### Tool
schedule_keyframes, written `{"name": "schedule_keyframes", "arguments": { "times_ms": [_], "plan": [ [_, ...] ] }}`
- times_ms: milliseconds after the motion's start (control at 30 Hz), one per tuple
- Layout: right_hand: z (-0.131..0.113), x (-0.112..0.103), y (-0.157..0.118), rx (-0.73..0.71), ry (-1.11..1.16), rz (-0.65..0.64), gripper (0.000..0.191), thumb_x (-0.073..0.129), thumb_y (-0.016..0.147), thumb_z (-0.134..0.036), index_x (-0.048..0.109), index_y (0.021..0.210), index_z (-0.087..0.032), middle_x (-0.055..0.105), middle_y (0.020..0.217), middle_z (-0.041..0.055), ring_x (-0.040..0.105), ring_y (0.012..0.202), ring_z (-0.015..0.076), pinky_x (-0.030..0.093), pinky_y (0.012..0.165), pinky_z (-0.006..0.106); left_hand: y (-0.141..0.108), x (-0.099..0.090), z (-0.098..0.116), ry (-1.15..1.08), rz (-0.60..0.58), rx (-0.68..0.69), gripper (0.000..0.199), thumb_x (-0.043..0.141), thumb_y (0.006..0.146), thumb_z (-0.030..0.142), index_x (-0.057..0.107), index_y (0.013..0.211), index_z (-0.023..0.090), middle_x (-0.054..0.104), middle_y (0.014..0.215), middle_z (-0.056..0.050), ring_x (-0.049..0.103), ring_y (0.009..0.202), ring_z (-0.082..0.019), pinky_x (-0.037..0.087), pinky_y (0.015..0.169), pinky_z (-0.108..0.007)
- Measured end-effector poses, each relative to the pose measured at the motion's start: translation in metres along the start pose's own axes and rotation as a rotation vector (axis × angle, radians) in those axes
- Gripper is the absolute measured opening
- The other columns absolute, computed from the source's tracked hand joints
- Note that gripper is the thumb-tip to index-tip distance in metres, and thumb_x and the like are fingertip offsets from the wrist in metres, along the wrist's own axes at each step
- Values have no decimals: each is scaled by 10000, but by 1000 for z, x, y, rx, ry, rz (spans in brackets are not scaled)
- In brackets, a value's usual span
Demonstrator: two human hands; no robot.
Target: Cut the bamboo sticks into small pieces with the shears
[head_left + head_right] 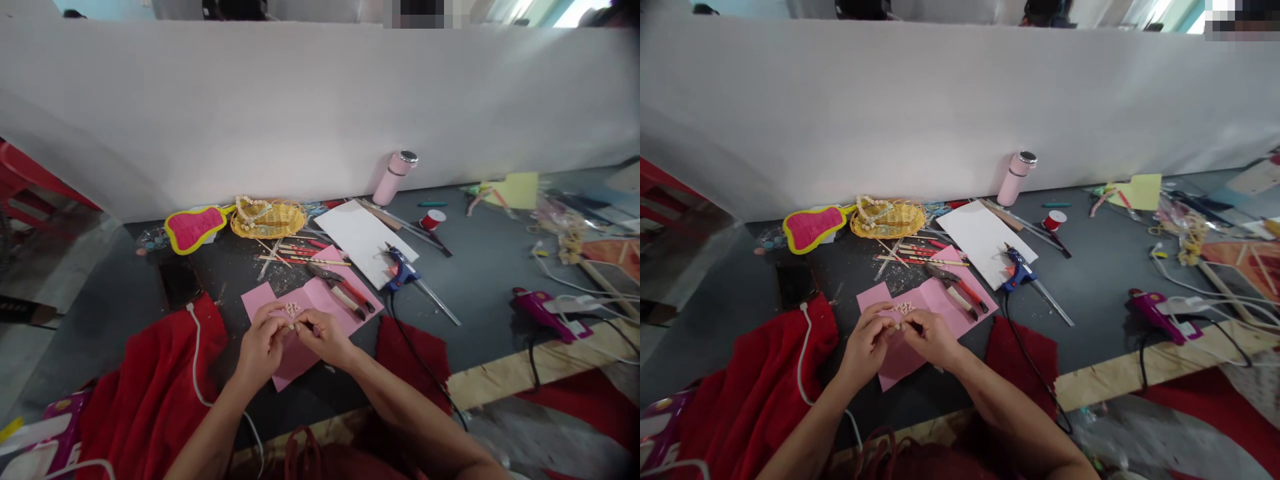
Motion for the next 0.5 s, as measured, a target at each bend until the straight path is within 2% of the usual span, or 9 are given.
{"name": "schedule_keyframes", "arguments": {
  "times_ms": [133, 300, 500],
  "plan": [
    [-4, -2, 0, -51, 43, 19, 144, 554, 840, -231, 632, 959, -203, 668, 861, 37, 602, 736, 141, 469, 642, 242, 2, -3, -6, -156, 9, -78, 142, 488, 889, 220, 615, 835, 189, 581, 1124, -104, 568, 1069, -209, 490, 841, -314],
    [-11, -2, 0, -107, -6, 22, 101, 554, 870, -262, 638, 863, -207, 642, 754, 24, 562, 639, 127, 449, 595, 240, 2, 2, -10, -252, -41, -164, 158, 509, 881, 254, 638, 818, 188, 586, 1126, -102, 574, 1070, -216, 494, 818, -305],
    [-9, -2, -1, -70, -26, 22, 105, 529, 877, -256, 620, 871, -204, 627, 783, 28, 550, 666, 130, 425, 565, 230, 2, 3, -13, -290, -28, -191, 152, 533, 863, 244, 665, 804, 197, 619, 1065, -79, 572, 1070, -209, 464, 890, -324]
  ]
}}
Point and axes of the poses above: each hand's wrist, its own y-axis towards the middle knuckle, its own x-axis out of the palm, z = x × y, the point moved 10 cm from there along y, towards the middle knuckle
